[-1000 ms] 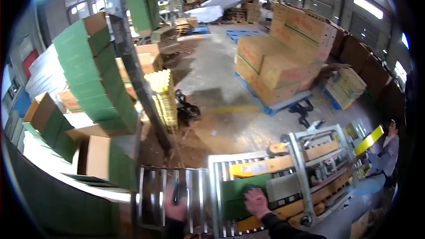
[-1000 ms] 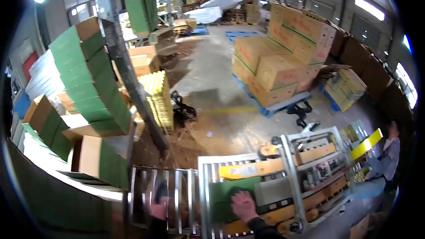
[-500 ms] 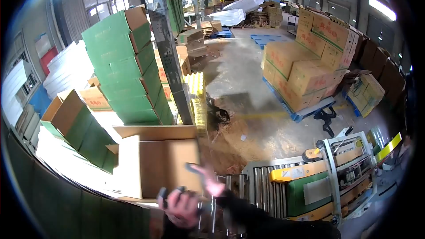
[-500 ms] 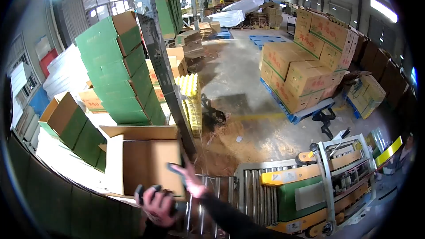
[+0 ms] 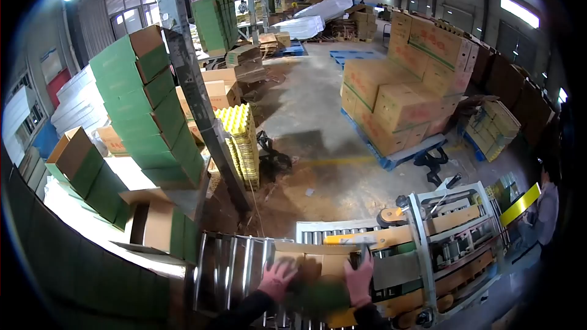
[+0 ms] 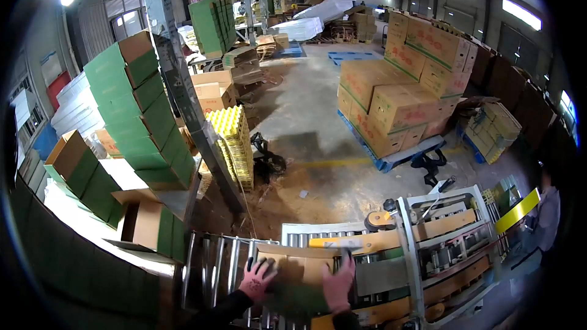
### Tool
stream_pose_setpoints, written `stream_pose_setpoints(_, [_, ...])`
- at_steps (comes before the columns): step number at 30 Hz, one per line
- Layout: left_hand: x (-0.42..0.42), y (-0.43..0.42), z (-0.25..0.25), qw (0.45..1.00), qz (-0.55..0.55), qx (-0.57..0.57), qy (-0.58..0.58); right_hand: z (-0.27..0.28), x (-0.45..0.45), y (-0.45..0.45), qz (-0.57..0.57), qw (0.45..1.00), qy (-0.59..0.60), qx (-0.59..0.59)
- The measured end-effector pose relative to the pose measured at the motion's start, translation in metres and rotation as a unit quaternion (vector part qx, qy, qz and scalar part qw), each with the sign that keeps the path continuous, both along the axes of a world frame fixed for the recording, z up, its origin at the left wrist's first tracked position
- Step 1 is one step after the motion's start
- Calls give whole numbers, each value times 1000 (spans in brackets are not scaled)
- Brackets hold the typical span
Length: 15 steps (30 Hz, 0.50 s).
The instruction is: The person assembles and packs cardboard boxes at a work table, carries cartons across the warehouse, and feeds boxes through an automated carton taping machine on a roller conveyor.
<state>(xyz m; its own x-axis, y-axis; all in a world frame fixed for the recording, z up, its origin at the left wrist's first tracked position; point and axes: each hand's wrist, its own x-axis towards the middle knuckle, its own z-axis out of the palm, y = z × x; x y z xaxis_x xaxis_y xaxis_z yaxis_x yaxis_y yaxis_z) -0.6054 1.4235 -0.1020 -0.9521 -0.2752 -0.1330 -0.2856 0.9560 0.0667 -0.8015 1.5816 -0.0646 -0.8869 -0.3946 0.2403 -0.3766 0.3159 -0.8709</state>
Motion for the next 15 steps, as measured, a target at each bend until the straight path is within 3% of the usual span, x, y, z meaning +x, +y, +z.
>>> stream_pose_setpoints(1, [-13, 3, -17, 999, 40, -5, -15, 38, 0, -24, -34, 984, 166, 51])
stream_pose_setpoints(3, [-18, 13, -38, 976, 205, 61, -41, 74, -4, -59, 123, 957, 214, 150])
stream_pose_setpoints(4, [-8, 20, -75, 942, 289, 162, 43, 36, -9, -63, 169, 932, 264, 183])
stream_pose_setpoints(5, [5, 22, -134, 816, 325, 374, 299, -10, -4, -62, 218, 899, 316, 209])
stream_pose_setpoints(7, [-1, 38, -131, 765, 389, 471, 203, -61, 26, -5, 309, 861, 355, 195])
stream_pose_setpoints(9, [-23, 80, -150, 748, 386, 441, 312, -65, 27, 28, 303, 868, 293, 264])
stream_pose_setpoints(11, [-24, 74, -115, 684, 346, 569, 297, -68, 22, 44, 268, 842, 316, 345])
stream_pose_setpoints(13, [0, 36, -2, 723, 298, 518, 346, -59, 10, 54, 269, 857, 339, 281])
stream_pose_setpoints(14, [25, 15, 46, 806, 331, 285, 399, -70, 4, 61, 247, 867, 312, 299])
stream_pose_setpoints(15, [73, -35, 53, 777, 297, 218, 511, -79, 0, 63, 223, 876, 286, 319])
